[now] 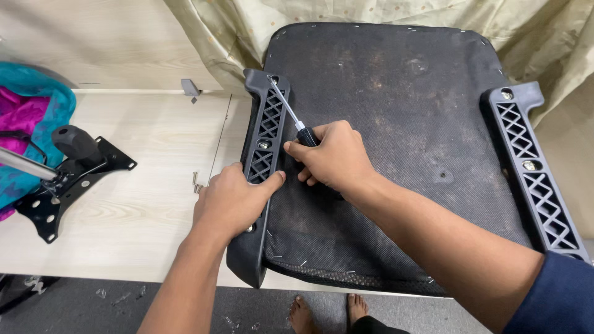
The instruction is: The person attaches a metal mounting bracket to the underside of an office chair seat using a screwdriver and screws. They align the bracket, insert screws, and tighten them to secure the connection.
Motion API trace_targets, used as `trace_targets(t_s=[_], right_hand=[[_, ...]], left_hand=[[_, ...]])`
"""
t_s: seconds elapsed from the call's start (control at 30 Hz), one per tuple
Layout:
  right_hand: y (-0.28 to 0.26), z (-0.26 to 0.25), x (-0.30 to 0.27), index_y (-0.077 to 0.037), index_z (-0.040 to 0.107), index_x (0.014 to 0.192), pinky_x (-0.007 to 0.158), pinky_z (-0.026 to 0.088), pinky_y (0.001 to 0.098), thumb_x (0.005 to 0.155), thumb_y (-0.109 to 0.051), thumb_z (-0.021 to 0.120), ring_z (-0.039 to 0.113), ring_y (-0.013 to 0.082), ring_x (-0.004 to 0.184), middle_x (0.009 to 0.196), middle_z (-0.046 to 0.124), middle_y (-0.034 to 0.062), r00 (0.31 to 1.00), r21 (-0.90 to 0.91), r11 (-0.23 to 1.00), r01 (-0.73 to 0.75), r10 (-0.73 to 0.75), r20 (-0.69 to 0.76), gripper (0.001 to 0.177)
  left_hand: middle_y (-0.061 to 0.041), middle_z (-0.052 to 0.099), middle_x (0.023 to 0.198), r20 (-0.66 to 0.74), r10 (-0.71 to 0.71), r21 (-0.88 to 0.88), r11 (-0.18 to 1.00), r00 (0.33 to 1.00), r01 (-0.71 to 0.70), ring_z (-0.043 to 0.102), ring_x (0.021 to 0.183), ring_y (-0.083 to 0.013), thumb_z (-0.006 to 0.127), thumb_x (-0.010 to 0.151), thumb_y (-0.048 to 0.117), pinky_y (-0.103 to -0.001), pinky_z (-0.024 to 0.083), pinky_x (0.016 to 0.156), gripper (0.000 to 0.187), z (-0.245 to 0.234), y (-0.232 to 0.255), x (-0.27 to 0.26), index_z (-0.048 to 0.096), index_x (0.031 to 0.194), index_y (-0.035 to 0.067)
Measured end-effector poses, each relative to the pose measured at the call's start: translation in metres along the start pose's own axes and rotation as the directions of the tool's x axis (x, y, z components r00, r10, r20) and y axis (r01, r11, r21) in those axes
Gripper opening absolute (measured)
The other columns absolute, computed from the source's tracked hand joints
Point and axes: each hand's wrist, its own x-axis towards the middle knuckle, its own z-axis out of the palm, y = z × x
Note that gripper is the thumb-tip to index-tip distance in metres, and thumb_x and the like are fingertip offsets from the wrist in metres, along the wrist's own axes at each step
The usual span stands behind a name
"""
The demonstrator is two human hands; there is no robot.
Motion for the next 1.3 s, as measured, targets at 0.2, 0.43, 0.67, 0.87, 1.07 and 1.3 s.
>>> trace_targets(t_s=[0.2,0.43,0.67,0.87,1.07,1.3], right_hand=[[0.0,0.001,-0.006,-0.003,0.08,0.082,0.05,0.057,0.0255,0.086,-0.029,0.076,0.071,0.0115,0.052,0.063,0.075,0.0077,1.0,0.028,1.0,0.006,-0.005,-0.013,0.027],[0.008,-0.005,0.0,0.0,0.078,0.082,0.052,0.06,0.0272,0.087,-0.033,0.076,0.074,0.0131,0.055,0.067,0.076,0.0098,0.995,0.036,0.999,0.038,-0.042,0.09,0.033],[0.022,-0.017,0.004,0.007,0.074,0.088,0.052,0.061,0.028,0.09,-0.031,0.073,0.074,0.0166,0.057,0.071,0.075,0.0115,0.983,0.235,0.972,0.024,-0.065,0.17,0.038],[0.024,-0.034,-0.005,-0.002,0.072,0.099,0.055,0.057,0.0351,0.092,-0.022,0.062,0.069,0.019,0.055,0.068,0.07,0.0108,0.997,0.014,1.0,0.02,-0.021,0.074,0.024],[0.038,-0.034,-0.004,0.007,0.069,0.098,0.077,0.056,0.0432,0.089,-0.02,0.067,0.071,0.0324,0.082,0.092,0.07,0.0255,0.965,-0.297,0.919,0.259,-0.262,0.028,0.028],[0.052,-0.023,-0.018,0.012,0.053,0.132,0.084,0.056,0.0421,0.085,-0.027,0.076,0.069,0.035,0.096,0.112,0.064,0.029,0.881,-0.283,0.844,0.455,-0.473,0.003,0.066]], left_hand=[[-0.015,0.08,0.092,-0.012,0.009,0.029,1.0,1.0,-0.009,0.079,0.09,-0.0312,0.069,0.08,0.063,-0.045,0.059,0.087,0.063,-0.001,0.003,-0.001,0.074,0.108,0.007],[-0.013,0.08,0.086,-0.017,-0.032,-0.141,0.99,0.999,0.03,0.078,0.084,-0.0285,0.077,0.072,0.055,-0.041,0.058,0.079,0.058,-0.001,0.002,-0.002,0.078,0.102,0.006],[-0.016,0.079,0.089,-0.005,0.036,-0.452,0.891,0.999,-0.034,0.078,0.078,-0.0245,0.08,0.076,0.04,-0.034,0.058,0.07,0.053,0.012,-0.007,-0.003,0.073,0.111,0.0],[-0.017,0.08,0.1,-0.076,0.082,-0.48,0.871,0.994,-0.108,0.079,0.089,-0.0246,0.078,0.077,0.041,-0.035,0.06,0.078,0.068,0.016,-0.013,-0.016,0.064,0.129,0.0],[-0.022,0.059,0.135,-0.327,0.114,-0.131,0.978,0.938,-0.165,0.06,0.123,-0.0339,0.074,0.087,0.044,-0.046,0.049,0.101,0.077,0.029,-0.012,-0.044,0.046,0.144,0.0],[-0.017,0.052,0.142,-0.427,0.211,-0.099,0.956,0.879,-0.278,0.055,0.127,-0.0357,0.069,0.089,0.034,-0.047,0.046,0.102,0.07,0.04,-0.021,-0.079,0.042,0.145,0.002]])
